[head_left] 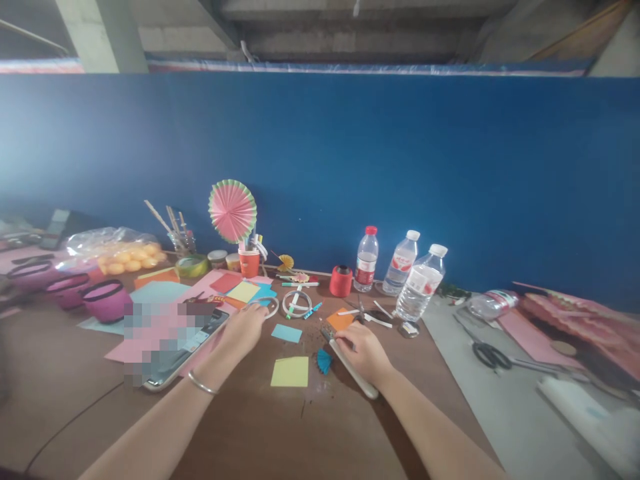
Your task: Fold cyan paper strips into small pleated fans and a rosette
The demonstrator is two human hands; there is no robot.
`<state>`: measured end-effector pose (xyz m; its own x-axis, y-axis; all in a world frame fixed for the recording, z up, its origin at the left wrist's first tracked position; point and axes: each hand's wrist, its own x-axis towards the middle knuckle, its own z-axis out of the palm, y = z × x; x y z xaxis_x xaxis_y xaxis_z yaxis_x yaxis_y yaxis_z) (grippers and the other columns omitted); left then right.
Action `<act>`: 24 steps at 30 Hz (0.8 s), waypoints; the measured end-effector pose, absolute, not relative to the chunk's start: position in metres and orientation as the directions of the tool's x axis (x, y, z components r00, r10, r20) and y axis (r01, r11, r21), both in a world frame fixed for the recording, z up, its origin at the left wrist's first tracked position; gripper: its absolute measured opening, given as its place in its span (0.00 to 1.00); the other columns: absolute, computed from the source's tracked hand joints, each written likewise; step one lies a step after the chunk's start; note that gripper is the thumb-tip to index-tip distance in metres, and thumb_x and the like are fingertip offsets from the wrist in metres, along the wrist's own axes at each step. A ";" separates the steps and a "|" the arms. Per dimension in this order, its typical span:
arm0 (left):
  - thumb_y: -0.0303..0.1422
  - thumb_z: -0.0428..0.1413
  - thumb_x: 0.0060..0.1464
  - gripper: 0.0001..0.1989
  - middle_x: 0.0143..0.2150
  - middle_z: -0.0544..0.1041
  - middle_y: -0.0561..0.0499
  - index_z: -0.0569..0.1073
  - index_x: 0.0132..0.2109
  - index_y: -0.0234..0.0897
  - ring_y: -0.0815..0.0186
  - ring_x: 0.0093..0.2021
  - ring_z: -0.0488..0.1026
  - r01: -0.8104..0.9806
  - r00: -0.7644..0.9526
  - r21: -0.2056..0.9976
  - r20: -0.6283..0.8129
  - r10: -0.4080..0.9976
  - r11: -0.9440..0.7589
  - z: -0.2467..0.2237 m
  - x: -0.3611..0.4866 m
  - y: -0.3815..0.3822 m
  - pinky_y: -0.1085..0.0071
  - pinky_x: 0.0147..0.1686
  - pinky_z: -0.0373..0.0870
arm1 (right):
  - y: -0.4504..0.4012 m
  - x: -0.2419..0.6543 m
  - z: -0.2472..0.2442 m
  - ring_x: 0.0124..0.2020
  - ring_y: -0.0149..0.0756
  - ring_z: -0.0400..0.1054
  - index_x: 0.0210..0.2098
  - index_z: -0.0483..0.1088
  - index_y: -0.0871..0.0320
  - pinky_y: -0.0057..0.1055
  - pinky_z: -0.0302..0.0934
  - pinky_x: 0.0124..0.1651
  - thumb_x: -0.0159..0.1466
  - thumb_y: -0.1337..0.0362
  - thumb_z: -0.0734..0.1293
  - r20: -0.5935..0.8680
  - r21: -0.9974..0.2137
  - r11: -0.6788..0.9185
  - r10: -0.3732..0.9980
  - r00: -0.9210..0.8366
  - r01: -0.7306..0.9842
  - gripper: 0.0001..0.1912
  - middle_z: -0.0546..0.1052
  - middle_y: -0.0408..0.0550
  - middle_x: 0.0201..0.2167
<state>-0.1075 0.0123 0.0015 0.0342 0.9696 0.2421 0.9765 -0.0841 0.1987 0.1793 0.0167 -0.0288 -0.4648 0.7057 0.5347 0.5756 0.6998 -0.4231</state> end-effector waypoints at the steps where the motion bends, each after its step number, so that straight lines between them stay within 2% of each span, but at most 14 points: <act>1: 0.28 0.43 0.54 0.10 0.37 0.71 0.45 0.68 0.36 0.36 0.59 0.39 0.69 0.972 0.029 0.217 0.271 0.962 -0.091 0.003 -0.106 0.009 0.64 0.40 0.61 | 0.017 0.179 -0.029 0.33 0.36 0.65 0.32 0.71 0.57 0.31 0.57 0.38 0.58 0.69 0.60 0.539 -0.418 0.706 0.699 -0.470 0.572 0.08 0.73 0.46 0.27; 6: 0.33 0.40 0.57 0.09 0.36 0.70 0.49 0.64 0.39 0.38 0.64 0.37 0.68 0.821 0.045 0.497 0.434 0.900 -0.281 0.025 -0.072 -0.011 0.68 0.37 0.63 | 0.017 0.176 -0.029 0.34 0.37 0.65 0.35 0.70 0.56 0.33 0.57 0.39 0.58 0.70 0.60 0.644 -0.407 0.736 0.651 -0.402 0.541 0.09 0.73 0.47 0.29; 10: 0.31 0.44 0.55 0.06 0.33 0.70 0.51 0.63 0.38 0.39 0.66 0.32 0.68 0.719 0.129 0.586 0.417 0.900 -0.374 0.034 -0.023 -0.025 0.71 0.31 0.64 | 0.010 0.172 -0.021 0.40 0.39 0.64 0.39 0.69 0.56 0.37 0.56 0.44 0.58 0.70 0.60 0.753 -0.415 0.757 0.597 -0.276 0.505 0.10 0.74 0.49 0.35; 15: 0.27 0.45 0.52 0.05 0.30 0.68 0.51 0.63 0.36 0.39 0.65 0.30 0.67 0.722 0.301 0.467 0.451 0.840 -0.510 0.020 0.015 -0.030 0.70 0.32 0.63 | 0.003 0.168 -0.013 0.40 0.38 0.65 0.44 0.67 0.54 0.37 0.59 0.43 0.59 0.65 0.61 0.757 -0.523 0.732 0.634 -0.158 0.437 0.13 0.73 0.50 0.38; 20: 0.26 0.44 0.52 0.05 0.30 0.67 0.51 0.62 0.36 0.38 0.65 0.31 0.66 0.757 0.358 0.367 0.460 0.812 -0.541 0.010 0.014 -0.032 0.70 0.30 0.61 | 0.004 0.168 -0.012 0.35 0.36 0.66 0.34 0.72 0.53 0.34 0.59 0.40 0.58 0.65 0.62 0.722 -0.585 0.722 0.671 -0.170 0.369 0.07 0.75 0.46 0.31; 24: 0.25 0.44 0.50 0.05 0.30 0.67 0.51 0.62 0.33 0.38 0.65 0.30 0.65 0.767 0.401 0.315 0.445 0.801 -0.559 0.009 0.009 -0.033 0.71 0.30 0.60 | 0.001 0.166 -0.009 0.33 0.35 0.66 0.29 0.70 0.55 0.31 0.58 0.39 0.58 0.66 0.62 0.688 -0.616 0.689 0.707 -0.166 0.381 0.05 0.74 0.45 0.28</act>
<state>0.0087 -0.0326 0.0088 0.4006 0.8009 0.4451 0.7671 -0.5588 0.3151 0.1658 0.0014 -0.0093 -0.1664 0.7067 0.6877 0.3811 0.6893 -0.6161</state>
